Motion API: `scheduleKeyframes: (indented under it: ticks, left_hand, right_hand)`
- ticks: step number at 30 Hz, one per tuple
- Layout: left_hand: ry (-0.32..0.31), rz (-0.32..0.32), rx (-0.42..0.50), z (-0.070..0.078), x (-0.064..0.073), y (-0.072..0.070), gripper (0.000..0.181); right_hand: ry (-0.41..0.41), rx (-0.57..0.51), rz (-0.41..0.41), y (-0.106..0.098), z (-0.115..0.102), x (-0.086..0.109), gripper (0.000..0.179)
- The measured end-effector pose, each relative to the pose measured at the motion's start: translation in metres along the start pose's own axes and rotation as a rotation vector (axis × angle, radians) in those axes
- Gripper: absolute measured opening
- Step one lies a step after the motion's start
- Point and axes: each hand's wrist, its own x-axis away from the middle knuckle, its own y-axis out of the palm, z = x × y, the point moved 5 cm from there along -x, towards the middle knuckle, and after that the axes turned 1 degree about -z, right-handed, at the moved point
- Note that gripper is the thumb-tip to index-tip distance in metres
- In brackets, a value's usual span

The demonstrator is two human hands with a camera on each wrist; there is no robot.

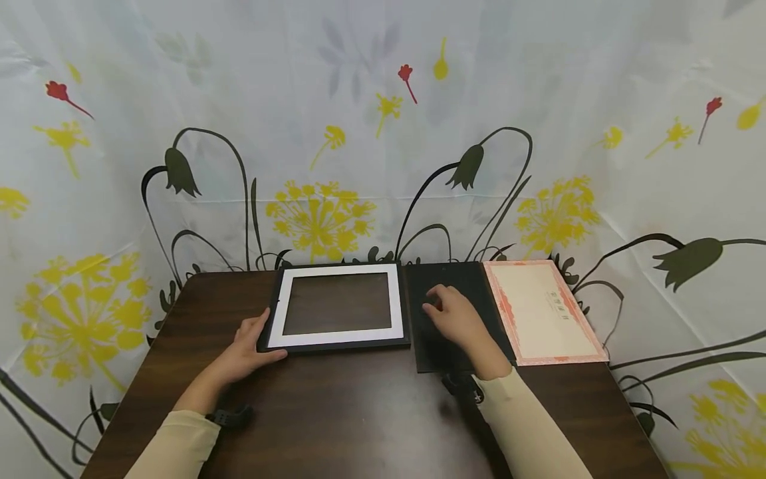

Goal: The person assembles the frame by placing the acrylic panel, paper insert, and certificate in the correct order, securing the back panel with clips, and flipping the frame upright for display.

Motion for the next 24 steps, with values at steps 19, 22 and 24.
scheduleKeyframes:
  ticks: [19, 22, 24]
  left_hand:
    - [0.004, 0.014, -0.004, 0.000, -0.002, 0.001, 0.127]
    - [0.002, 0.011, 0.002, 0.000, -0.002, 0.001, 0.127]
    - [0.000, 0.010, 0.003, 0.000, -0.002, 0.002, 0.127]
  right_hand:
    - [0.561, 0.221, 0.271, -0.084, 0.170, 0.116, 0.068]
    - [0.674, 0.208, 0.270, -0.092, 0.191, 0.134, 0.076]
    - [0.718, 0.192, 0.267, -0.096, 0.200, 0.142, 0.081]
